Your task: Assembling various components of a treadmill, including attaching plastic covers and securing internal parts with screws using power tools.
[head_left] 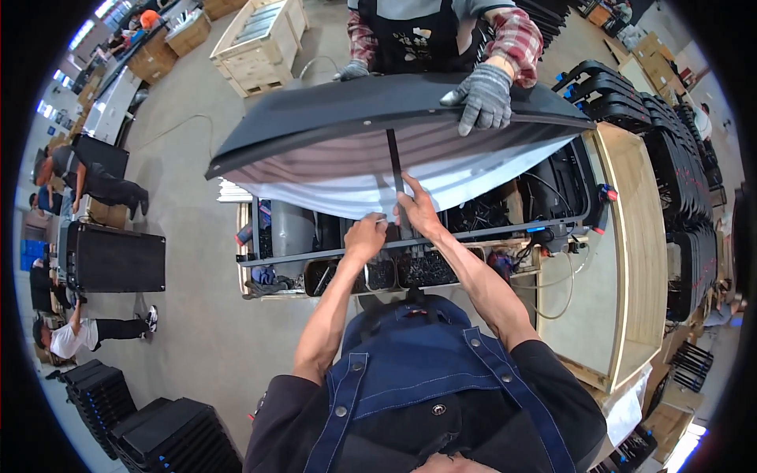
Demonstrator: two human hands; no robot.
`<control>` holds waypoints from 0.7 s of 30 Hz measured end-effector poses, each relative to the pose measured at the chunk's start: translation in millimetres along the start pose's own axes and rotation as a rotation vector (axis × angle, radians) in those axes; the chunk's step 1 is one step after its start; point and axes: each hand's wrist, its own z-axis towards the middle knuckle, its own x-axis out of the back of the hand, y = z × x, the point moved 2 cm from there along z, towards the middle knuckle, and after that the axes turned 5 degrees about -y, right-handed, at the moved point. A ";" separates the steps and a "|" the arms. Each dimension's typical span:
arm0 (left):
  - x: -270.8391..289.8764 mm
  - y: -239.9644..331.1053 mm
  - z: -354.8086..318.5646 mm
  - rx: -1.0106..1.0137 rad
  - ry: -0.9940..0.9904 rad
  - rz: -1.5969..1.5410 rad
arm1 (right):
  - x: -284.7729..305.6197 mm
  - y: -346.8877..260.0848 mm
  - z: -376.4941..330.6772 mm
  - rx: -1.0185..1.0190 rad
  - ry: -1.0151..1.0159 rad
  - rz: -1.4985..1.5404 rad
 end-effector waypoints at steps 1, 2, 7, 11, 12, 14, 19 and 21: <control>7.7 0.8 -0.4 -0.012 -0.085 -0.109 | 3.2 4.0 0.2 -0.013 0.015 0.004; 15.1 2.5 -2.9 -0.014 -0.123 -0.267 | 6.3 6.4 0.5 -0.001 0.014 0.019; 65.5 -1.9 -17.9 -0.132 -0.071 -0.813 | 5.2 3.3 -3.7 -0.052 0.060 0.007; 121.5 35.3 -24.6 -0.359 0.121 -1.262 | 12.0 5.0 -5.2 -0.030 0.101 0.020; 136.7 46.6 -27.1 -0.407 0.185 -1.286 | 12.9 6.0 -3.9 -0.047 0.089 0.050; 158.5 69.8 -24.2 -0.414 0.295 -1.303 | 15.4 4.8 -2.7 -0.090 0.113 0.095; 182.1 98.3 -9.2 -0.197 0.537 -1.237 | 16.7 -15.0 -16.6 -0.137 0.091 0.003; 186.0 101.8 -9.1 -0.211 0.585 -1.221 | 37.6 -22.0 -21.0 -0.237 -0.007 -0.229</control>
